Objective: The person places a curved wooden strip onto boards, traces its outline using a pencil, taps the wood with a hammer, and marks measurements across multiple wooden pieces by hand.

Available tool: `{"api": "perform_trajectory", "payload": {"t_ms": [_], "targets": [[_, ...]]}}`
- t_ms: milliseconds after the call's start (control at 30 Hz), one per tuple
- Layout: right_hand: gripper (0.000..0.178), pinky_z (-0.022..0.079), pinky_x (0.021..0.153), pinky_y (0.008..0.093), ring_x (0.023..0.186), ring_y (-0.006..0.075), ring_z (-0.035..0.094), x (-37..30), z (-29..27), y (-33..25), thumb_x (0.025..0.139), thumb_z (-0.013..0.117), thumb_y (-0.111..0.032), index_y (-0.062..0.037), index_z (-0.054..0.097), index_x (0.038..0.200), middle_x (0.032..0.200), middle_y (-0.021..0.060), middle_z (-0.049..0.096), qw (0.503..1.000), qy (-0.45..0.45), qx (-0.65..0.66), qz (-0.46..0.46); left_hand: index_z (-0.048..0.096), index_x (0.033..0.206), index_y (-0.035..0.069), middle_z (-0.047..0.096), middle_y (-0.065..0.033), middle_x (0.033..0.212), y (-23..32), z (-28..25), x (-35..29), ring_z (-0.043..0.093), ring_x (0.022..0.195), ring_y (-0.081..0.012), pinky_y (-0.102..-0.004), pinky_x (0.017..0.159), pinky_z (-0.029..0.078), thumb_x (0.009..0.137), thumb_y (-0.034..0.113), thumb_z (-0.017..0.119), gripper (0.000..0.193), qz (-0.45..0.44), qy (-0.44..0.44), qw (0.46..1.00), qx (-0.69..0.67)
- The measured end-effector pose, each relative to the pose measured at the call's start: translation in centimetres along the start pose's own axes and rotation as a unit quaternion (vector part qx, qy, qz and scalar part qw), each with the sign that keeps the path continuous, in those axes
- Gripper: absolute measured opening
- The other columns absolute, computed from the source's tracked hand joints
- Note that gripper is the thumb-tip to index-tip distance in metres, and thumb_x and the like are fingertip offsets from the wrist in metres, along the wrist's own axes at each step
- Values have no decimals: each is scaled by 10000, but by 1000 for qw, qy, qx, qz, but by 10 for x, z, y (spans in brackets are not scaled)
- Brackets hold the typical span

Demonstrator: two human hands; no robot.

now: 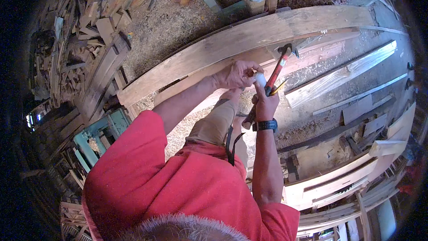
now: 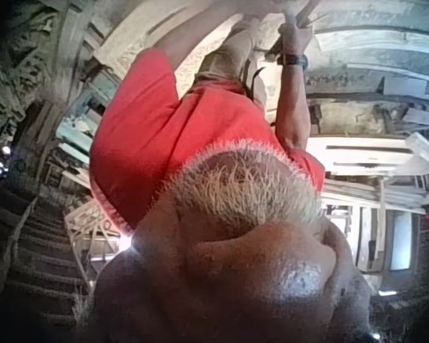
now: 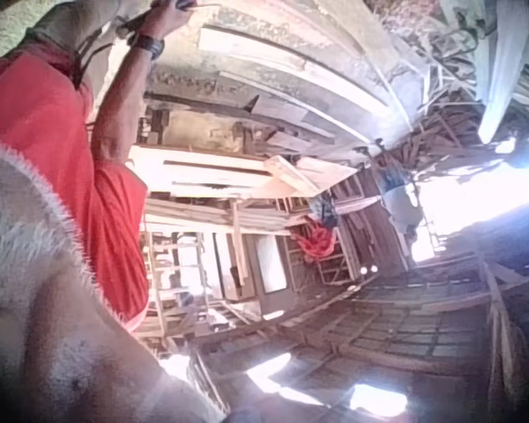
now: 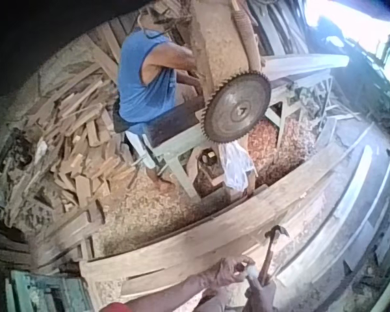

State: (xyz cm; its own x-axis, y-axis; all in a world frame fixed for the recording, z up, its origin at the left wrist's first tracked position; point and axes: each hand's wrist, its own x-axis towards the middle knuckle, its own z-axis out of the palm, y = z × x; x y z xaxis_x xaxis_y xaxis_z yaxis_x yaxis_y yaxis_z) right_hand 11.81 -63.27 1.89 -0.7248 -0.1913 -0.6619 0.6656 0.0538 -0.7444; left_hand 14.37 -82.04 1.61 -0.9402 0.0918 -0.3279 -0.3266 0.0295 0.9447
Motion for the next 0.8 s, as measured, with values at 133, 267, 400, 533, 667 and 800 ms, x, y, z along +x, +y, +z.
{"api": "perform_trajectory", "payload": {"t_ms": [133, 267, 400, 533, 667, 800], "targets": [[342, 408, 433, 244, 480, 80, 503, 12, 8, -10, 890, 821, -312, -58, 603, 962, 694, -3, 558, 999, 9, 32, 8, 646, 1284, 11, 715, -80, 1059, -11, -8, 8, 641, 992, -108, -292, 890, 532, 937, 115, 660, 363, 80, -24, 996, -7], [361, 408, 439, 244, 491, 79, 510, 24, -7, -4, 893, 819, -330, -39, 621, 974, 714, 1, 576, 999, 18, 46, 11, 694, 1218, 26, 727, -59, 1067, -9, -20, 15, 639, 1010, -101, -296, 919, 522, 975, 180, 670, 289, 56, -4, 998, 0], [363, 412, 437, 244, 496, 81, 513, 21, -37, 6, 900, 809, -341, -27, 653, 992, 727, 7, 597, 999, 30, 20, 36, 761, 1037, 31, 762, -70, 987, 14, -77, 38, 690, 909, -125, -315, 796, 553, 983, 245, 673, 238, 91, 239, 960, 112], [368, 420, 441, 244, 485, 89, 517, 3, -61, 21, 897, 806, -351, -27, 669, 1003, 712, 8, 602, 997, 55, -26, 53, 787, 1019, 139, 744, -147, 983, 24, -171, 81, 718, 894, -291, -397, 765, 564, 932, 284, 705, 188, 113, 474, 770, 412], [350, 427, 437, 253, 478, 95, 524, -14, -93, 49, 886, 814, -353, -44, 664, 950, 677, 5, 594, 995, 63, -30, 76, 749, 1090, 128, 731, -151, 1040, 41, -216, 116, 675, 1045, -317, -434, 863, 562, 898, 286, 722, 250, 65, 446, 734, 509], [354, 443, 434, 257, 465, 101, 522, -33, -106, 68, 870, 834, -345, -57, 633, 918, 674, 16, 590, 990, 99, -23, 102, 757, 1128, 91, 582, -158, 1382, 67, -198, 136, 499, 1337, -353, -520, 1045, 471, 878, 323, 738, 341, -60, 471, 715, 513]]}}
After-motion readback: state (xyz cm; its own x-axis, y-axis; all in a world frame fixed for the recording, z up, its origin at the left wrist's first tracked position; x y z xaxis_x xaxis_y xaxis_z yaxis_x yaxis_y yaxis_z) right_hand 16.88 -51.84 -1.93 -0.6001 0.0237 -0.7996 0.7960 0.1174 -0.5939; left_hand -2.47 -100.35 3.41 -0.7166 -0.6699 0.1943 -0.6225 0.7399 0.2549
